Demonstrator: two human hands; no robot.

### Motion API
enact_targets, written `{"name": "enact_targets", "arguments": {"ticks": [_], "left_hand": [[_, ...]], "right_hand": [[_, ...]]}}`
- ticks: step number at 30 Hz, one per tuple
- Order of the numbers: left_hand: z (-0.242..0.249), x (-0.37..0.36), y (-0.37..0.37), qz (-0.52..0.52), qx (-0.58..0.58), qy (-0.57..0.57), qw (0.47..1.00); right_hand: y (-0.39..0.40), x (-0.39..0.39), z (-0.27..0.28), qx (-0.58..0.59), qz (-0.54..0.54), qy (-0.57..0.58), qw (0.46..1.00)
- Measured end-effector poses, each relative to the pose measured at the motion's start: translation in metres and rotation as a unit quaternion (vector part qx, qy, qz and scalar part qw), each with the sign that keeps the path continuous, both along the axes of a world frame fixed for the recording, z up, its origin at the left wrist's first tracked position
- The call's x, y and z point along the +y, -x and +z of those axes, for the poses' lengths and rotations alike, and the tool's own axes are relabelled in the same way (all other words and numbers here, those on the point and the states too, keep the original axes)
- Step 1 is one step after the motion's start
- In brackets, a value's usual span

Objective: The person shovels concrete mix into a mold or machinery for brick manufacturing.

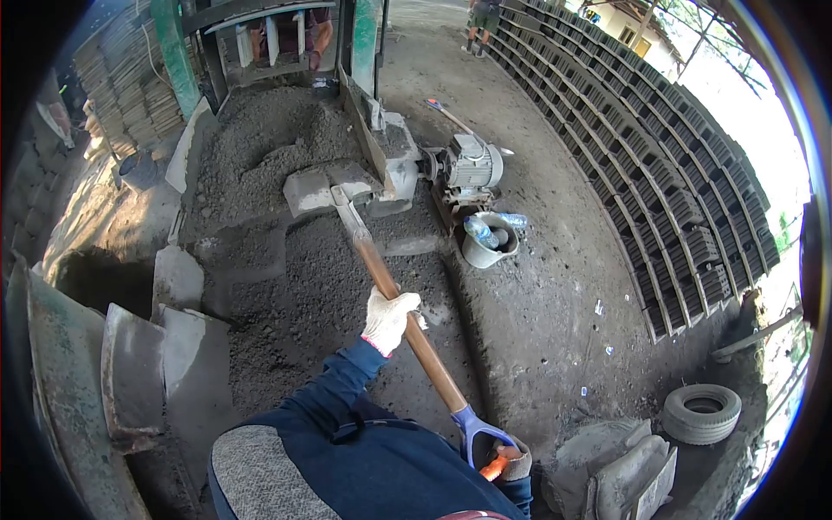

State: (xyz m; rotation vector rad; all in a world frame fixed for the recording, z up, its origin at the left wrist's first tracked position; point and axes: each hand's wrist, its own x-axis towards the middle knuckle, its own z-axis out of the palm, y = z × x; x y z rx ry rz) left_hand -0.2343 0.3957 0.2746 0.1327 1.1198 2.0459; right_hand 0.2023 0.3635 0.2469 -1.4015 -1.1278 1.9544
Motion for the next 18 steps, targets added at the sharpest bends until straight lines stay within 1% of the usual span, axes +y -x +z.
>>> {"name": "enact_targets", "arguments": {"ticks": [2,3,4,5,7,9,11,13,15,16,17,18], "left_hand": [[0.008,0.004,0.027,-0.012,-0.017,0.002,1.000],[0.008,0.006,0.048,-0.038,-0.008,-0.033,0.999],[0.015,0.008,0.070,-0.052,-0.004,-0.033,0.998],[0.023,0.009,0.093,-0.064,0.001,-0.033,0.997],[0.017,0.019,0.148,-0.084,0.033,-0.024,0.996],[0.009,0.028,0.210,-0.099,0.052,-0.032,0.993],[0.017,0.039,0.270,-0.082,0.026,-0.010,0.996],[0.013,0.055,0.325,-0.050,0.076,-0.004,0.996],[0.031,0.072,0.343,0.035,0.050,0.058,0.996],[0.048,0.068,0.330,0.003,0.017,0.015,1.000],[0.075,0.060,0.299,-0.015,0.008,-0.014,1.000],[0.099,0.045,0.263,-0.052,0.001,-0.088,0.995]], "right_hand": [[0.038,0.006,0.011,0.004,0.002,0.007,1.000],[0.060,0.007,0.018,0.005,0.003,0.011,1.000],[0.094,0.007,0.033,0.015,-0.013,0.003,1.000],[0.120,0.010,0.034,0.044,-0.022,0.009,0.999],[0.181,0.017,0.050,0.086,-0.029,0.030,0.995],[0.237,0.027,0.045,0.122,-0.016,0.020,0.992],[0.300,0.040,0.045,0.151,0.019,0.008,0.988],[0.348,0.053,0.045,0.120,0.066,-0.004,0.991],[0.361,0.067,0.047,0.107,0.164,-0.085,0.977],[0.352,0.066,0.082,0.117,0.131,-0.124,0.977],[0.328,0.070,0.109,0.135,0.099,-0.102,0.981],[0.298,0.068,0.160,0.164,0.096,-0.125,0.974]]}}
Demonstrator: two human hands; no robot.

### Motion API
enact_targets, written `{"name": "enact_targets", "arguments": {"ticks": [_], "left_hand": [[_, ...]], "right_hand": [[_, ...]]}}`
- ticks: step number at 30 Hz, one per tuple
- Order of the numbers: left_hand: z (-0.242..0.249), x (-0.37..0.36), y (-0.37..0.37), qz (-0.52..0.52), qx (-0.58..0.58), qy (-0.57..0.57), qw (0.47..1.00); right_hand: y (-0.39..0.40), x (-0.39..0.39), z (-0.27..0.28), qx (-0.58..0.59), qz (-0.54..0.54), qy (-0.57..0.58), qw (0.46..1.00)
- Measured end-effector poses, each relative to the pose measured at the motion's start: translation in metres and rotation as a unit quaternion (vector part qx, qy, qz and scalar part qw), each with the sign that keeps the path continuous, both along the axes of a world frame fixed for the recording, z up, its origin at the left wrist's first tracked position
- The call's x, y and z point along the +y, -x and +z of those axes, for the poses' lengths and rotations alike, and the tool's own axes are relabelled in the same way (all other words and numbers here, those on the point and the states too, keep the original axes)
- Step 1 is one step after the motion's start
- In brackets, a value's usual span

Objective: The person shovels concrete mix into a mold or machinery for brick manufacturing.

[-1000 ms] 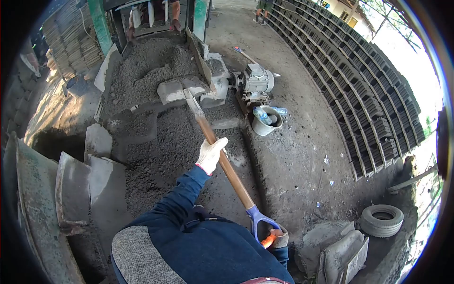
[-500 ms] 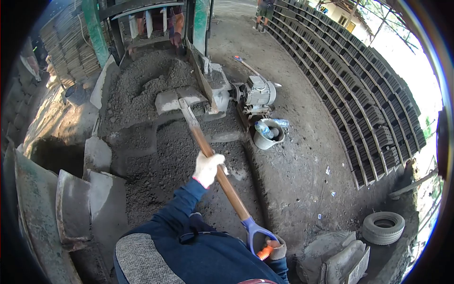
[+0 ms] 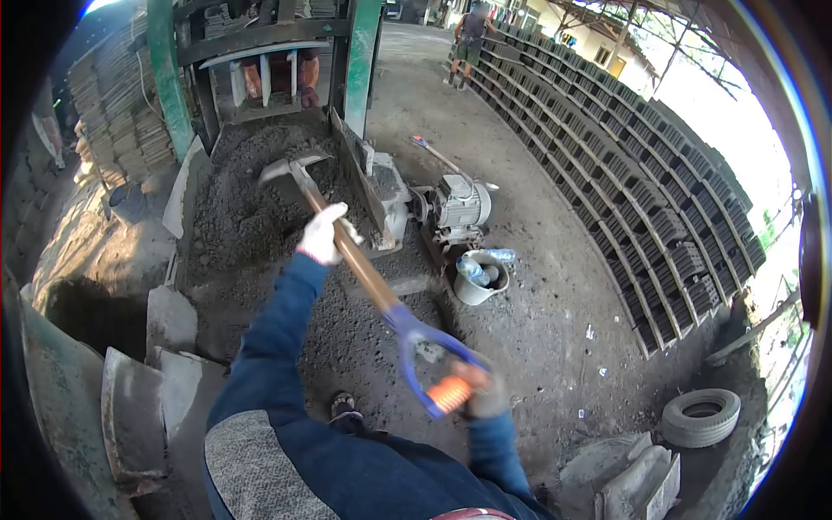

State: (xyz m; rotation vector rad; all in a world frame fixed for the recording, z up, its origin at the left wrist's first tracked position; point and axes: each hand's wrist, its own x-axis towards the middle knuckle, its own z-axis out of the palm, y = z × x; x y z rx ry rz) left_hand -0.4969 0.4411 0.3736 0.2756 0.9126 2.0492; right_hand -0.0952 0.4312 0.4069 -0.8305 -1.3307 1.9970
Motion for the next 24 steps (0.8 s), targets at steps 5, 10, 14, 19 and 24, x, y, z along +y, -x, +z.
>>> {"name": "enact_targets", "arguments": {"ticks": [5,10,14,19,24], "left_hand": [[0.017,-0.017,-0.107,-0.105,-0.144,-0.200,0.963],[0.037,-0.035,-0.194,-0.143,-0.193,-0.239,0.941],[0.037,-0.041,-0.211,-0.221,-0.118,-0.340,0.907],[0.047,-0.062,-0.187,-0.170,-0.111,-0.378,0.903],[0.052,-0.073,-0.062,-0.053,-0.124,-0.363,0.922]], "right_hand": [[-0.190,0.053,0.053,-0.242,-0.176,-0.521,0.800],[-0.230,0.104,0.182,-0.065,-0.363,-0.758,0.538],[-0.219,0.123,0.296,-0.032,-0.368,-0.840,0.397],[-0.067,0.081,0.385,-0.016,-0.303,-0.902,0.307],[0.097,0.032,0.377,0.006,-0.253,-0.905,0.341]]}}
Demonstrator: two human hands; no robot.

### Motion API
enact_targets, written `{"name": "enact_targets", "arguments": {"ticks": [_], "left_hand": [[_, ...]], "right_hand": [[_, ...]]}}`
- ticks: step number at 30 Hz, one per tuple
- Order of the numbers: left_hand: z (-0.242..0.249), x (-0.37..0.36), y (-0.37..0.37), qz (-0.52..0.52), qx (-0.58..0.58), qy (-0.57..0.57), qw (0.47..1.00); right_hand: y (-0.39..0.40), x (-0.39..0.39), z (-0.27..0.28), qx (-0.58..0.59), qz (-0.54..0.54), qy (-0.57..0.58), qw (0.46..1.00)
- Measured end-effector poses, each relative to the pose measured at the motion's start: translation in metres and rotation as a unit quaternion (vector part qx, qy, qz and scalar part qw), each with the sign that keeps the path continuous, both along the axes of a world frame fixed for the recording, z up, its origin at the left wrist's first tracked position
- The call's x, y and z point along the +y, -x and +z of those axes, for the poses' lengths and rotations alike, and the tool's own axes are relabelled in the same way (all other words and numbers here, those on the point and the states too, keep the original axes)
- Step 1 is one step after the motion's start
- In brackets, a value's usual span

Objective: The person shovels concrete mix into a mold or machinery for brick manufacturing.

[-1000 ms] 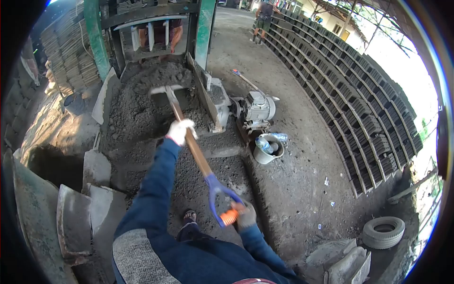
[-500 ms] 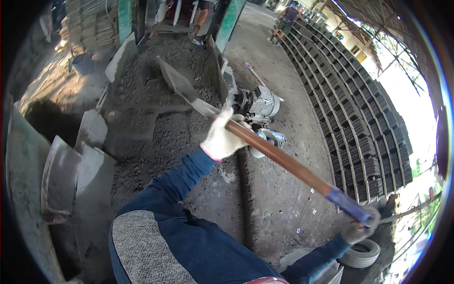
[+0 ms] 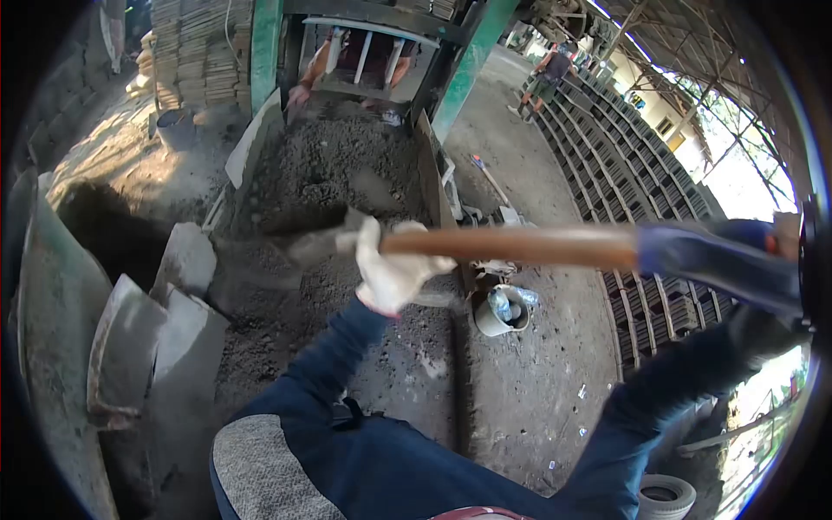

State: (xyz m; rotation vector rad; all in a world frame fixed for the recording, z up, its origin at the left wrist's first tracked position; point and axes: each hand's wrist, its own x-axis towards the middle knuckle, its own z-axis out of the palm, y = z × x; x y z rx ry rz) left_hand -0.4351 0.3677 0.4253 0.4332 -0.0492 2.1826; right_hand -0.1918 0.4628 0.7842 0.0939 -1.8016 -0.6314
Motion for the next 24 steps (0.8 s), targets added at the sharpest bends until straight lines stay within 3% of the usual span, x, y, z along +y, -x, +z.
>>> {"name": "enact_targets", "arguments": {"ticks": [5,6,9,11,12,14,15,16,20,22,24], "left_hand": [[-0.060,0.035,0.158,0.013,-0.170,0.164,0.972],[-0.073,0.048,0.188,-0.001,-0.192,0.205,0.960],[-0.100,0.067,0.222,0.028,-0.184,0.246,0.951],[-0.103,0.077,0.228,0.070,-0.139,0.247,0.957],[-0.110,0.088,0.225,0.078,-0.142,0.271,0.949],[-0.105,0.089,0.171,0.092,-0.102,0.292,0.947],[-0.086,0.074,0.130,0.100,-0.052,0.285,0.952],[-0.093,0.064,0.100,0.046,-0.046,0.237,0.969],[-0.134,0.004,-0.034,-0.067,0.039,0.172,0.982],[-0.156,-0.033,-0.090,-0.063,0.018,0.193,0.979],[-0.170,-0.071,-0.136,-0.035,-0.071,0.259,0.963]], "right_hand": [[0.068,0.012,-0.114,0.024,0.020,0.154,0.988],[0.060,0.034,-0.170,0.023,0.003,0.276,0.961],[0.041,0.049,-0.265,0.047,-0.068,0.383,0.920],[0.023,0.064,-0.341,0.065,-0.051,0.436,0.896],[0.014,0.073,-0.383,0.091,-0.065,0.505,0.856],[-0.021,0.120,-0.483,0.127,-0.113,0.565,0.807],[-0.041,0.121,-0.491,0.142,-0.040,0.763,0.630],[-0.070,0.117,-0.505,0.148,0.023,0.906,0.397],[-0.185,0.157,-0.631,0.157,-0.094,0.928,0.326],[-0.240,0.164,-0.657,0.110,-0.147,0.935,0.302],[-0.253,0.159,-0.654,0.099,-0.173,0.929,0.312]]}}
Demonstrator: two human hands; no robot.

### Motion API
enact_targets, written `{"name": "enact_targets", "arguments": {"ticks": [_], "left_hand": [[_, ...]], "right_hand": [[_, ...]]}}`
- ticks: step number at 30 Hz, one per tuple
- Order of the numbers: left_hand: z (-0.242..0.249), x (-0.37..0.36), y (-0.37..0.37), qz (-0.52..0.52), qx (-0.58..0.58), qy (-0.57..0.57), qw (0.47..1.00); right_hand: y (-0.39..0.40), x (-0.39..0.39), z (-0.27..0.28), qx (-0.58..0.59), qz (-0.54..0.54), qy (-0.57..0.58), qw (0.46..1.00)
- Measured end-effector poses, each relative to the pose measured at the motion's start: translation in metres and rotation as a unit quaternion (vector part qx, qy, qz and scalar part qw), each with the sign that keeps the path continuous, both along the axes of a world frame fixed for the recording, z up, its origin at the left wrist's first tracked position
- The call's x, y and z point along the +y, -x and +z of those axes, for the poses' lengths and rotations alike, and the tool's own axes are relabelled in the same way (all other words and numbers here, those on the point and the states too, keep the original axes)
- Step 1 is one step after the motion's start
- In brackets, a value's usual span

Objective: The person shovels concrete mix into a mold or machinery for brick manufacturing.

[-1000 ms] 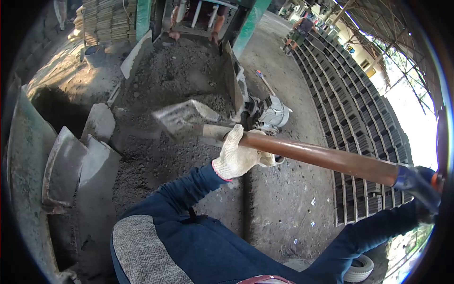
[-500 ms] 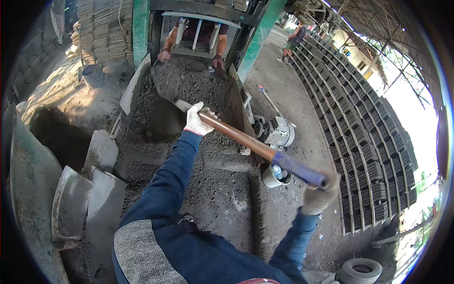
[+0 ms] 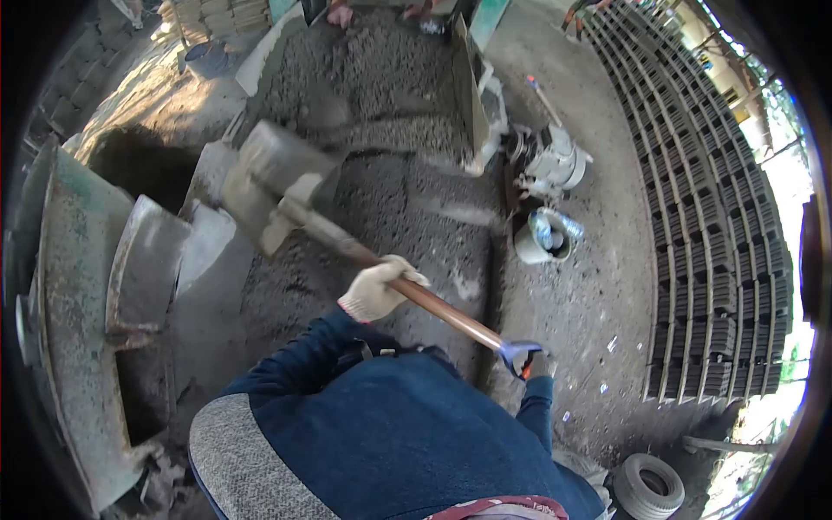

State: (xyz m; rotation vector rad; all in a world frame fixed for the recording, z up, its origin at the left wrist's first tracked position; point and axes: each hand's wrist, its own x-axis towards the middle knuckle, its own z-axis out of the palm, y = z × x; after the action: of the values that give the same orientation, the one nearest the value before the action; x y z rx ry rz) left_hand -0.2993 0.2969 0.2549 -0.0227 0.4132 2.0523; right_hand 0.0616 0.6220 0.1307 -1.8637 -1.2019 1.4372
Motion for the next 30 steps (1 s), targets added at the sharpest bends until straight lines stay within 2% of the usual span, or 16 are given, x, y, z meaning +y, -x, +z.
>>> {"name": "enact_targets", "arguments": {"ticks": [1,4,5,7,11,12,13,15,16,19,21,22,24,25,27,30], "left_hand": [[-0.007,-0.013,-0.019,0.068,-0.028,0.052,0.996],[-0.048,-0.036,-0.055,0.243,-0.269,0.204,0.909],[-0.104,-0.060,-0.060,0.268,-0.267,0.196,0.905],[-0.129,-0.083,-0.080,0.325,-0.272,0.285,0.860],[-0.225,-0.151,-0.115,0.353,-0.311,0.330,0.819],[-0.264,-0.173,-0.127,0.357,-0.314,0.315,0.821],[-0.261,-0.167,-0.137,0.391,-0.238,0.416,0.786],[-0.296,-0.179,-0.149,0.428,-0.313,0.384,0.756],[-0.295,-0.178,-0.154,0.430,-0.331,0.384,0.747],[-0.288,-0.171,-0.172,0.380,-0.336,0.441,0.740],[-0.338,-0.197,-0.186,0.347,-0.319,0.433,0.768],[-0.328,-0.188,-0.187,0.334,-0.262,0.504,0.752],[-0.286,-0.170,-0.191,0.230,-0.235,0.481,0.813],[-0.293,-0.163,-0.187,0.207,-0.270,0.495,0.800],[-0.307,-0.149,-0.179,0.163,-0.342,0.516,0.768],[-0.310,-0.124,-0.194,0.220,-0.336,0.507,0.763]], "right_hand": [[-0.001,-0.002,0.000,0.065,0.050,0.000,0.997],[0.024,-0.007,0.019,0.021,0.287,0.051,0.956],[0.043,-0.018,0.042,0.061,0.317,0.065,0.944],[0.082,-0.031,0.070,0.081,0.377,0.018,0.923],[0.142,-0.024,0.074,-0.019,0.546,-0.018,0.837],[0.152,-0.023,0.058,0.025,0.544,0.007,0.839],[0.161,-0.023,0.046,0.043,0.558,-0.014,0.829],[0.173,-0.032,0.060,0.145,0.438,0.155,0.873],[0.172,-0.027,0.037,0.191,0.404,0.177,0.877],[0.162,0.009,-0.049,0.177,0.364,0.115,0.907],[0.157,0.059,-0.056,0.111,0.346,0.149,0.920],[0.159,0.081,-0.057,0.079,0.332,0.163,0.926],[0.174,0.134,-0.031,-0.056,0.358,0.106,0.926],[0.179,0.163,-0.020,-0.120,0.369,0.070,0.919],[0.180,0.237,-0.069,-0.258,0.428,-0.214,0.839],[0.212,0.337,-0.097,-0.252,0.443,-0.167,0.844]]}}
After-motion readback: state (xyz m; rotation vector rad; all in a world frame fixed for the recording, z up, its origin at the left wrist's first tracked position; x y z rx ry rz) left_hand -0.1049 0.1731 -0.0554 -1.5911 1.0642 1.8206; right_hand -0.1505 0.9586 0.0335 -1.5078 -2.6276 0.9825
